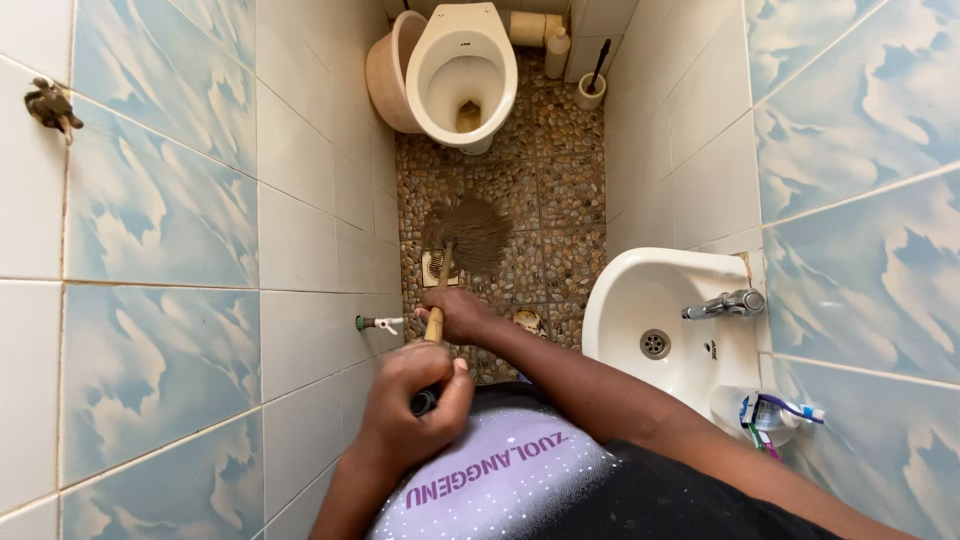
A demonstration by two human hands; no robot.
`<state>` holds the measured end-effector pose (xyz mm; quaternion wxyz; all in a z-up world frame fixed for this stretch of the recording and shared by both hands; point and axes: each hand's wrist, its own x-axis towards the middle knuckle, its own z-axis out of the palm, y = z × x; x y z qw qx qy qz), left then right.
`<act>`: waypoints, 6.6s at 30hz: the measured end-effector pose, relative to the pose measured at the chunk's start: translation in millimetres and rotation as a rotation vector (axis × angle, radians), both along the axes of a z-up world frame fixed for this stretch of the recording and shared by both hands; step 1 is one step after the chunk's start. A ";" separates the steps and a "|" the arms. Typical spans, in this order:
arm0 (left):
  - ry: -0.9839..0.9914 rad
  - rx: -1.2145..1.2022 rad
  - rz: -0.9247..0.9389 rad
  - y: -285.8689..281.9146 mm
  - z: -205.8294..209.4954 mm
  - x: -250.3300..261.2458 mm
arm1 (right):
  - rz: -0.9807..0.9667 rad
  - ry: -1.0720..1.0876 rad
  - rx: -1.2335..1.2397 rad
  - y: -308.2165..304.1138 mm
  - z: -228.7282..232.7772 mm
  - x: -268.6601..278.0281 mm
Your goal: The person sweeps the stone floor of a small bathroom using a broom, moving the tool around the toilet and sink toward the floor drain.
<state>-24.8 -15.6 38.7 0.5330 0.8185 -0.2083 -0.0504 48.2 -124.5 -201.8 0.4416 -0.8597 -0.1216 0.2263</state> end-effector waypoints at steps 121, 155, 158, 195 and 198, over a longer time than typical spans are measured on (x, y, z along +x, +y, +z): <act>0.130 -0.244 -0.074 136.4 -17.7 -266.4 | -0.256 0.145 -0.166 66.2 -78.8 -275.5; 0.150 -0.229 0.221 146.4 45.3 -287.6 | 0.059 0.073 -0.185 119.4 10.0 -316.0; 0.112 -0.209 0.172 143.5 34.8 -285.3 | 0.005 -0.023 -0.171 116.8 -12.8 -297.8; 0.077 -0.167 0.164 124.0 10.9 -264.0 | 0.030 -0.069 -0.230 94.7 -47.0 -239.5; 0.051 -0.197 0.154 121.2 6.7 -259.6 | 0.011 -0.075 -0.266 87.0 -47.7 -237.7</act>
